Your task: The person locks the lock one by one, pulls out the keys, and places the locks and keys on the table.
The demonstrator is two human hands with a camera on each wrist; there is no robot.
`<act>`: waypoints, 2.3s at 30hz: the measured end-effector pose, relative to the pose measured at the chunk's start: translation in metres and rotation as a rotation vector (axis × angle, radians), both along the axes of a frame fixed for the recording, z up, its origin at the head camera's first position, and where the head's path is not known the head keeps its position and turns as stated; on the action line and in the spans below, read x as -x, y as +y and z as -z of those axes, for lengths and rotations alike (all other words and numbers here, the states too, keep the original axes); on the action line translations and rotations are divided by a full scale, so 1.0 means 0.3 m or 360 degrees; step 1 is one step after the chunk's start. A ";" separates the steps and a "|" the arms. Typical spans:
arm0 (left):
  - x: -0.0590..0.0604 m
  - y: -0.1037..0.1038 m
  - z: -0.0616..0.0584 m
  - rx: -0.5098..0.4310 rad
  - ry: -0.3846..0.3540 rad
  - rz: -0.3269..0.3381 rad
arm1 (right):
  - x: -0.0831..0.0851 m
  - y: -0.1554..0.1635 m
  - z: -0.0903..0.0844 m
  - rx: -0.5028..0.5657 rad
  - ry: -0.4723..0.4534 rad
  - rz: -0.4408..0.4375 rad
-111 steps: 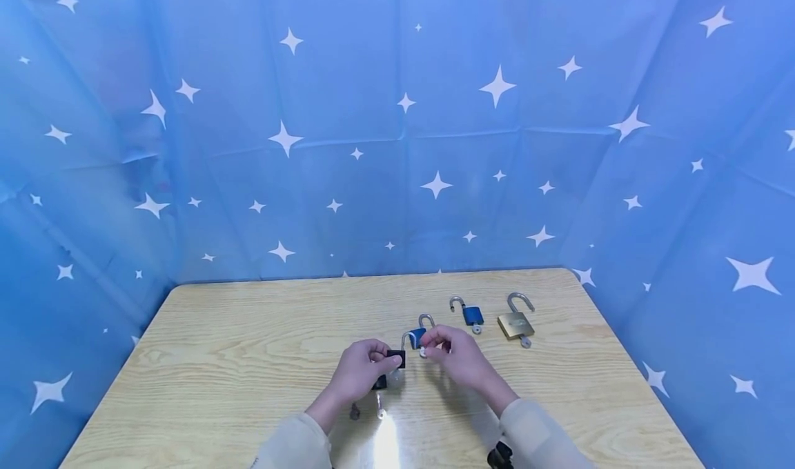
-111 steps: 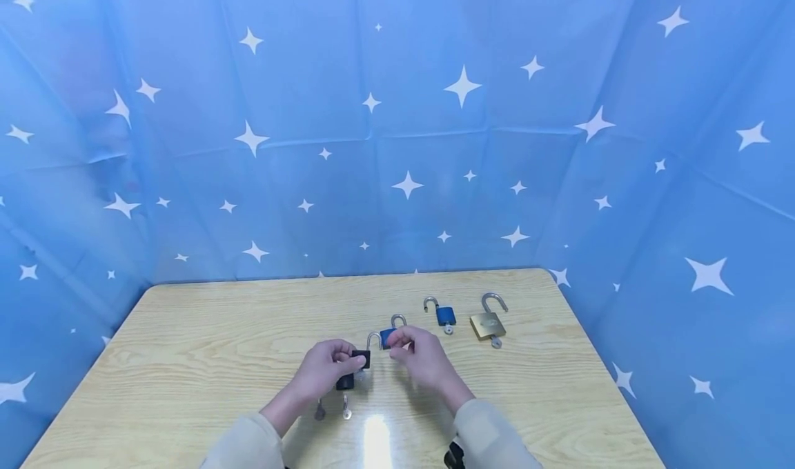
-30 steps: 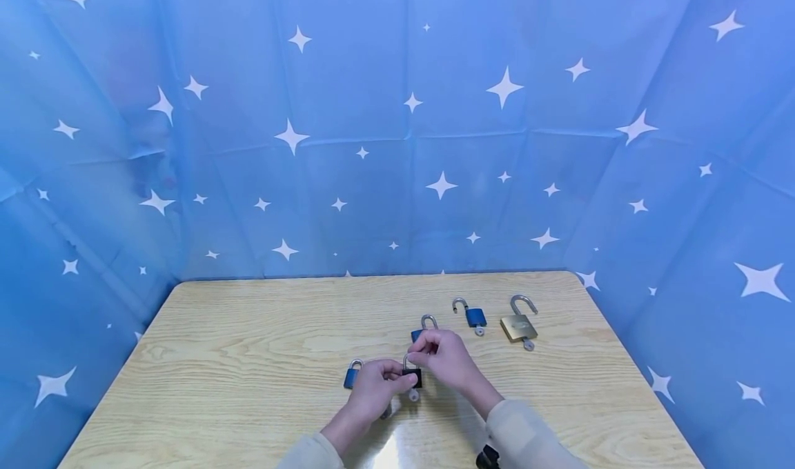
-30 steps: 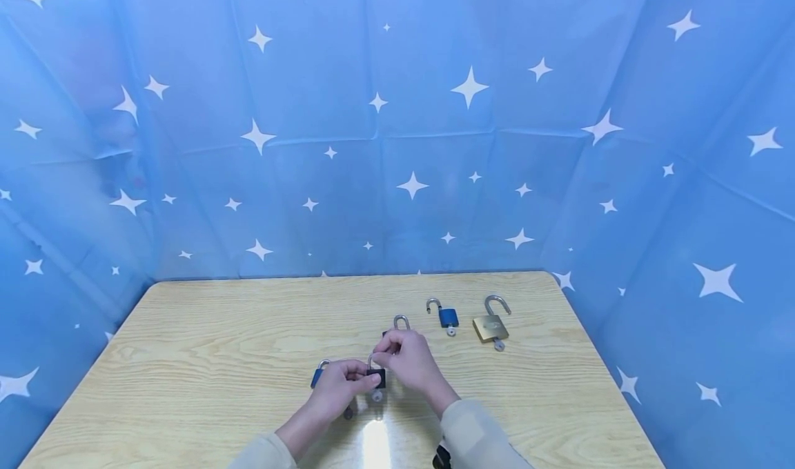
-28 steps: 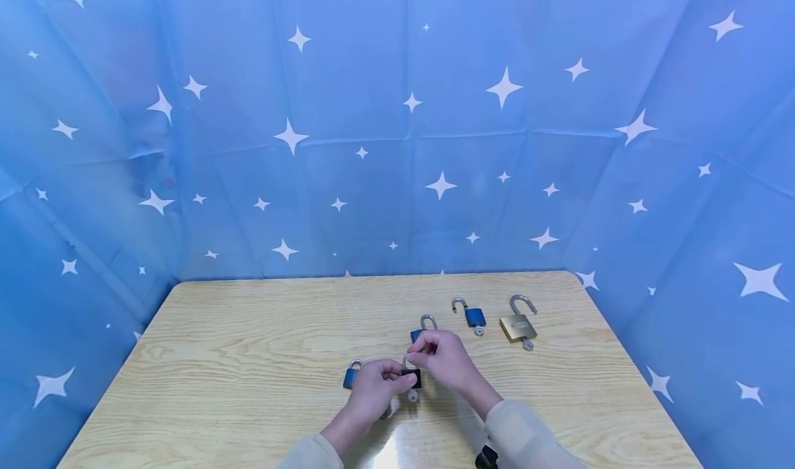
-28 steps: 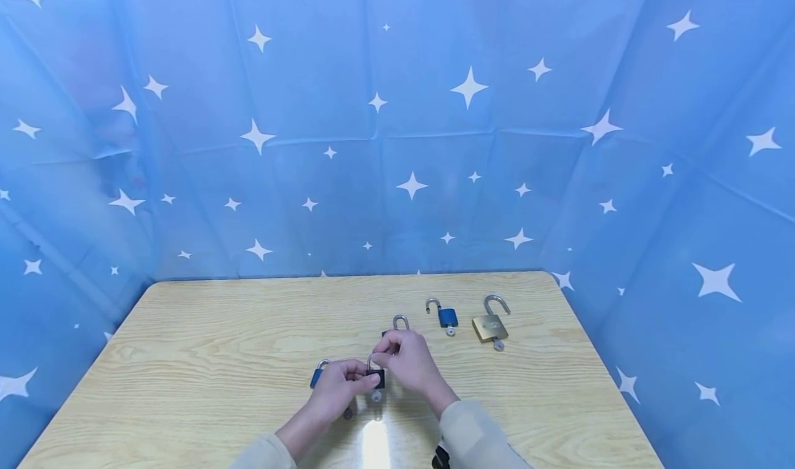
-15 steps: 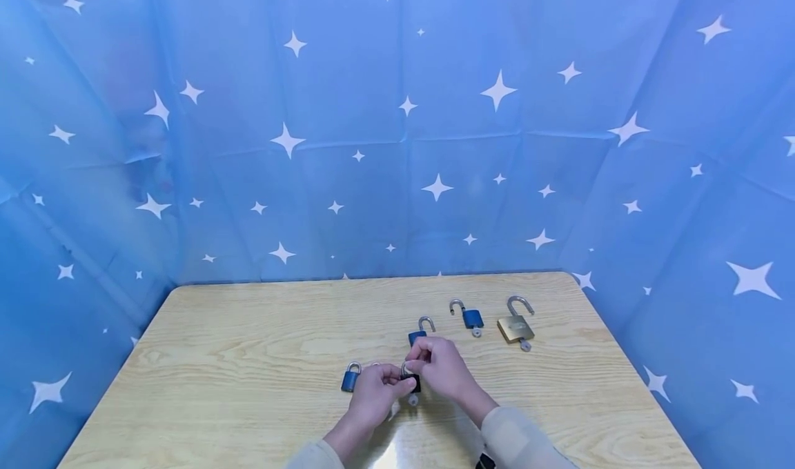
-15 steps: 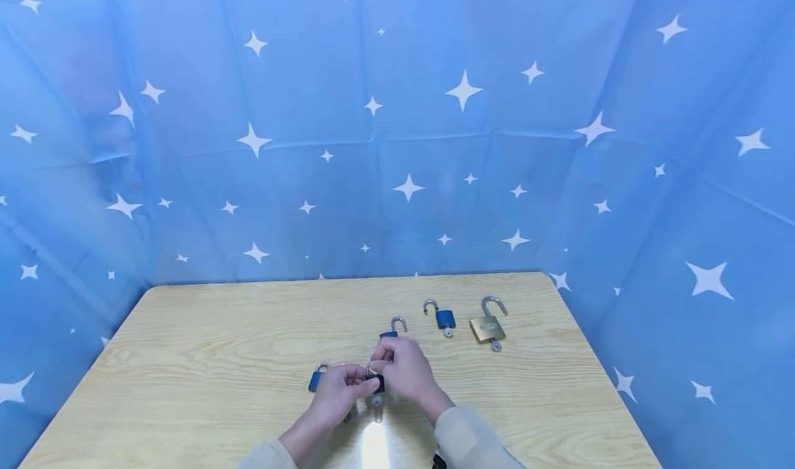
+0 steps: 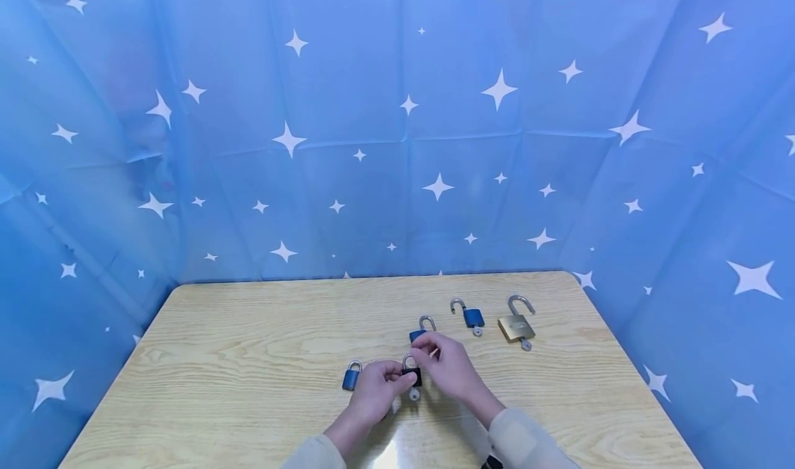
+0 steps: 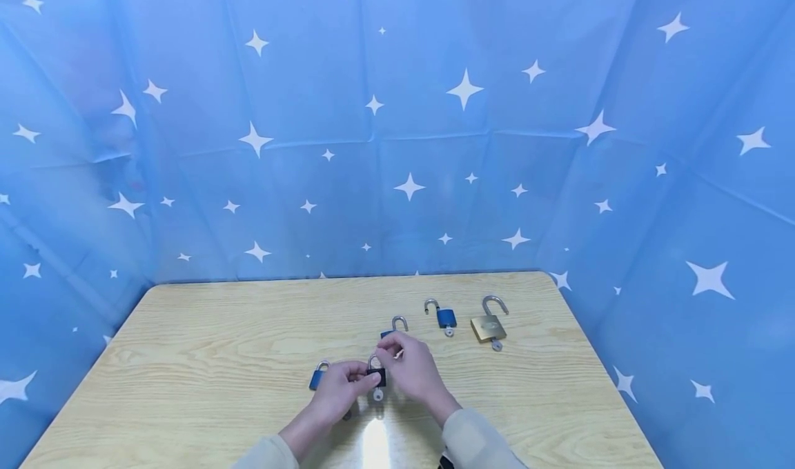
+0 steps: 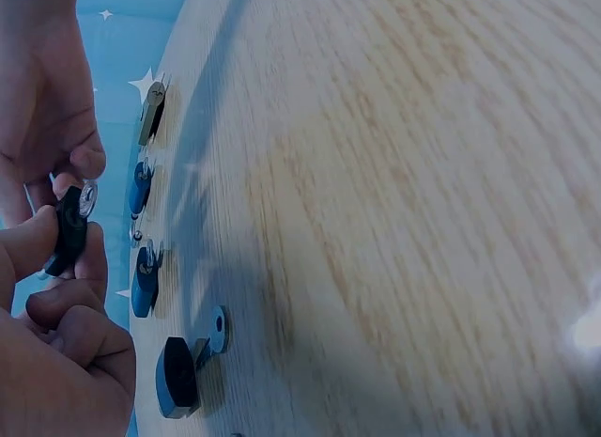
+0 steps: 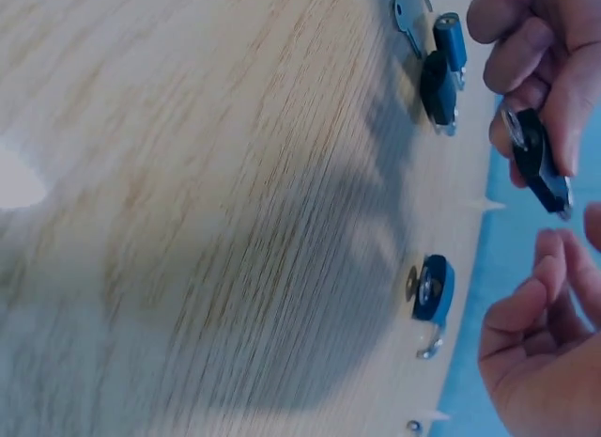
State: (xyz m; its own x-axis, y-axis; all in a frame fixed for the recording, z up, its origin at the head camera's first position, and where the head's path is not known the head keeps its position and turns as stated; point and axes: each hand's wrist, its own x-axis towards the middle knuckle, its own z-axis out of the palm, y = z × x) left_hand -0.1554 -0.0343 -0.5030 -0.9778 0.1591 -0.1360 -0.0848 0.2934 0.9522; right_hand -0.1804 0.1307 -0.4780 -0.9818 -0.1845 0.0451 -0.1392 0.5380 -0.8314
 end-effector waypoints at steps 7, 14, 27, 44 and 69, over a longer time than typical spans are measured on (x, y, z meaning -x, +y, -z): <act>0.010 -0.008 -0.021 -0.0021 -0.0093 -0.0033 | -0.022 0.037 0.012 0.0056 -0.0076 0.0129; 0.033 -0.025 -0.039 0.0046 -0.0105 -0.0052 | -0.069 0.041 0.051 0.0144 -0.0207 0.0058; 0.042 -0.027 -0.033 0.0038 -0.0099 -0.0078 | -0.116 -0.017 0.082 0.0427 -0.0308 0.0214; 0.046 -0.019 -0.022 0.0057 -0.0090 -0.0099 | -0.122 -0.056 0.101 0.0536 -0.0390 0.0430; 0.044 -0.022 -0.025 0.0049 -0.0076 -0.0092 | -0.135 -0.050 0.060 0.0411 -0.0455 0.0284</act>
